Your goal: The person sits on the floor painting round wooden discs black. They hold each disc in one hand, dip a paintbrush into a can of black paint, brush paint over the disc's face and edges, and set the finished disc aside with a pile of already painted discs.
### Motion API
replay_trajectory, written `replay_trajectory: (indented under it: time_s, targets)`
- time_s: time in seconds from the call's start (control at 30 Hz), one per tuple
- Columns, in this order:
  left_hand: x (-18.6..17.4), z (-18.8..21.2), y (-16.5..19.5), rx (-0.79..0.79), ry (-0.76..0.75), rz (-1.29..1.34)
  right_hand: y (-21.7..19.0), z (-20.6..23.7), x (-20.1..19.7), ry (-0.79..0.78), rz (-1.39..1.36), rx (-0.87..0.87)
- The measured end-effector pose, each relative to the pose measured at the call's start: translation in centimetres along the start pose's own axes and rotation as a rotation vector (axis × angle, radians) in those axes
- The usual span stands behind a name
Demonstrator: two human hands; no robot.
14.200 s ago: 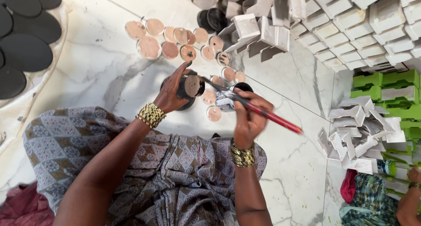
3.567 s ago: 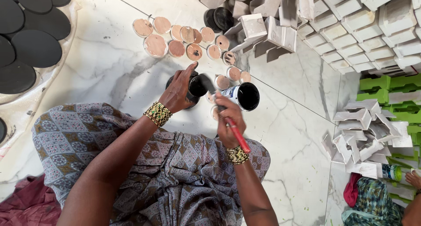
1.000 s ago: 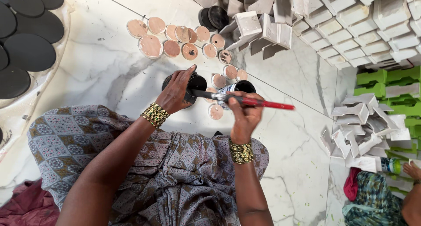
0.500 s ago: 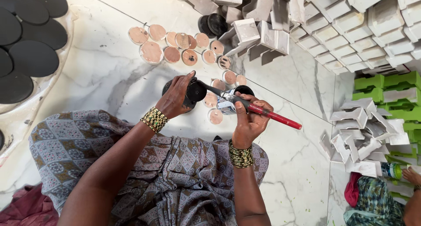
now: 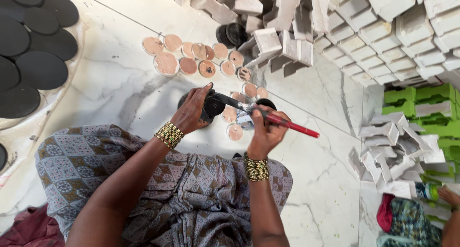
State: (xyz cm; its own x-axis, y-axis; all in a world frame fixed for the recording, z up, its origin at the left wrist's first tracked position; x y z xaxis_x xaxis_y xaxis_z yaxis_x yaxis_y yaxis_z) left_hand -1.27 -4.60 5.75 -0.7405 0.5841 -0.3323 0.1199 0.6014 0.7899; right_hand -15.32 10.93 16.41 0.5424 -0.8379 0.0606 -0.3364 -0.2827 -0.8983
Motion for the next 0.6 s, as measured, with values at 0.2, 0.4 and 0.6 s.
replay_trajectory:
  time_s: [0.2, 0.4, 0.6]
  targets:
    - [-0.6, -0.4, -1.4, -0.054, 0.146, 0.081, -0.6, 1.4, -1.5, 0.016, 0.059, 0.032]
    - [-1.6, 0.4, -3.1, -0.162, 0.239, 0.241, -0.5, 1.3, -2.0, 0.020, -0.060, 0.046]
    - [-1.3, 1.7, -4.9, -0.220, 0.215, 0.598, 1.5, 0.6, -2.3, 0.054, -0.134, 0.040]
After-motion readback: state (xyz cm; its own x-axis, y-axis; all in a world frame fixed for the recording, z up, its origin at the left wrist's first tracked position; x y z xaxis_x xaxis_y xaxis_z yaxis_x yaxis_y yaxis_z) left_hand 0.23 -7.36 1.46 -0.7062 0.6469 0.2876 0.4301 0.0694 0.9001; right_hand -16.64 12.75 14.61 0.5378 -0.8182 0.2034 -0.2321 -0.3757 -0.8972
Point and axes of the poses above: each hand's wrist, its own z-axis away from the middle knuckle, its own x-axis out of the palm, y = z × x, the point moved 5 cm from there along -z, towards the middle knuckle, and after that the axes turned 9 degrees about z, right-handed, at the moved point
